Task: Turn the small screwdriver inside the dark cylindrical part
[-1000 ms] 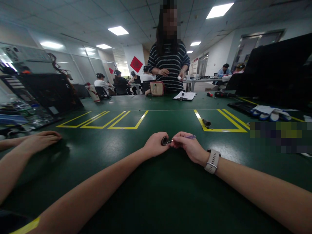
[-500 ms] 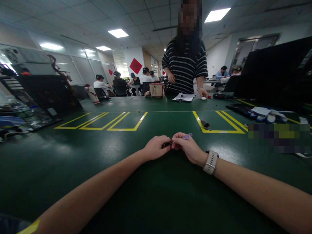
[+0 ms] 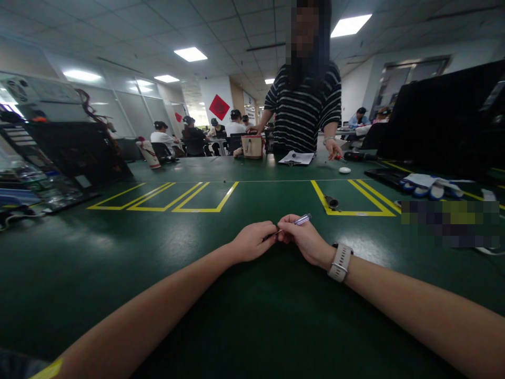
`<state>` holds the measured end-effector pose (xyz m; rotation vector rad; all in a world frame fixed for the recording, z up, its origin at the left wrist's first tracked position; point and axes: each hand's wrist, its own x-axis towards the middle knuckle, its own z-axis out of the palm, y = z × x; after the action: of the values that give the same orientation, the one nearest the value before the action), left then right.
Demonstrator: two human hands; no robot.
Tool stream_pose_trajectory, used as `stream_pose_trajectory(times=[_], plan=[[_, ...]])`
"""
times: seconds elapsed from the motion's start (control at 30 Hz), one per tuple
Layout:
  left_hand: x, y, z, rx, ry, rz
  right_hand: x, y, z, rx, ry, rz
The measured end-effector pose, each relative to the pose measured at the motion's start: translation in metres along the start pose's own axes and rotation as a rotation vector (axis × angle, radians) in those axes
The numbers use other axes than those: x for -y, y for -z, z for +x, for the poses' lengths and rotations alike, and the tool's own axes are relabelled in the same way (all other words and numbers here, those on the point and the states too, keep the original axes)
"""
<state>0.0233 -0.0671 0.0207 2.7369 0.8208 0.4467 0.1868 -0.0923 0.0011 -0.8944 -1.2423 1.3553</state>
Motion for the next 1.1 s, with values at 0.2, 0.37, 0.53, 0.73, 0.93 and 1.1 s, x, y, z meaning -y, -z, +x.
stream_pose_trajectory(times=[0.2, 0.37, 0.53, 0.73, 0.93, 1.1], plan=[[0.002, -0.002, 0.001, -0.005, 0.002, 0.049, -0.002, 0.0, 0.002, -0.009, -0.001, 0.029], [0.005, -0.003, 0.002, -0.014, -0.005, 0.046, 0.0, 0.001, 0.002, 0.01, -0.006, 0.089], [0.007, -0.004, 0.001, -0.061, 0.046, 0.073, 0.004, 0.0, 0.0, -0.018, -0.015, 0.132], [0.0, -0.003, 0.0, -0.088, 0.123, 0.219, 0.003, 0.0, -0.001, -0.178, 0.118, 0.055], [-0.008, -0.001, 0.001, -0.063, 0.125, 0.325, 0.004, 0.0, 0.0, -0.24, 0.065, -0.005], [-0.004, -0.002, 0.001, -0.072, 0.134, 0.265, 0.002, 0.001, 0.0, -0.225, 0.066, -0.003]])
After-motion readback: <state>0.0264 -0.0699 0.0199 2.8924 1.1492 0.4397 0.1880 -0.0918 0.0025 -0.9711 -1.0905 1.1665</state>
